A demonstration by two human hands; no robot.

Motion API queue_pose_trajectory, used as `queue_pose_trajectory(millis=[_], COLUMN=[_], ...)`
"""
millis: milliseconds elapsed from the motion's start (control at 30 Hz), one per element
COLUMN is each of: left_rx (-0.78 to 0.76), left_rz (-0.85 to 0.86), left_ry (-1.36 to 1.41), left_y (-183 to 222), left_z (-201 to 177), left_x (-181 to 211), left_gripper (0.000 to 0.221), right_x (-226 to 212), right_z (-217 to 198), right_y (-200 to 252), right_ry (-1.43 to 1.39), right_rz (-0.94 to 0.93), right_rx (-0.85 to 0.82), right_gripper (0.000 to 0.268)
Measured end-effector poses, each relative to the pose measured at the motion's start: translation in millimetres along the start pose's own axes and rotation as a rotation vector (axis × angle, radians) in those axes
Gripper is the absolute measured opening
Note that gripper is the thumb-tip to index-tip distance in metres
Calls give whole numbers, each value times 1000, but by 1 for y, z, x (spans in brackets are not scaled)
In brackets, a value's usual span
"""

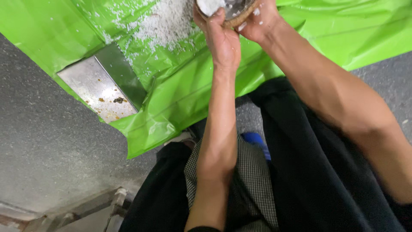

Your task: The person uses a manual coconut grater to shred the flesh from several halved coconuts. They hold each coconut half against the rotating grater, moving it to cover the surface, and place the emptied shells aside on a green plastic sheet.

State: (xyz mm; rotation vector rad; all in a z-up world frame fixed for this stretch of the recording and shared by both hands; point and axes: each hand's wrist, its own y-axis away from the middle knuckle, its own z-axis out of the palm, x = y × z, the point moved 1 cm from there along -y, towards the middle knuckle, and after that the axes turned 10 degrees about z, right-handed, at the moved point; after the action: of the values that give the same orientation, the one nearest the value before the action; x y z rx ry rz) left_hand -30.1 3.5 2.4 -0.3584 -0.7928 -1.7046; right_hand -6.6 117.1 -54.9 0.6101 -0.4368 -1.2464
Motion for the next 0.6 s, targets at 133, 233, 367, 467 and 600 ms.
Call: queue_pose_trajectory(millis=[133,233,367,467,600], left_rx=[50,147,272,186,72], left_rz=[-93,-199,-231,-328,-394], left_ry=[-119,-167,-258,-361,-300], left_y=[14,29,53,55,40], left_z=[-13,-10,-3,3,11], left_x=[11,12,11,20,29], left_gripper=[90,92,97,97,99], right_x=[21,32,37,33,20], right_z=[32,44,40,39,45], right_y=[20,36,48,54,54], right_ry=[-23,-5,-57,-7,27], right_rz=[-9,-51,-28,-49,-39], right_rx=[-41,26,59,21,6], right_gripper=[71,68,67,69,67])
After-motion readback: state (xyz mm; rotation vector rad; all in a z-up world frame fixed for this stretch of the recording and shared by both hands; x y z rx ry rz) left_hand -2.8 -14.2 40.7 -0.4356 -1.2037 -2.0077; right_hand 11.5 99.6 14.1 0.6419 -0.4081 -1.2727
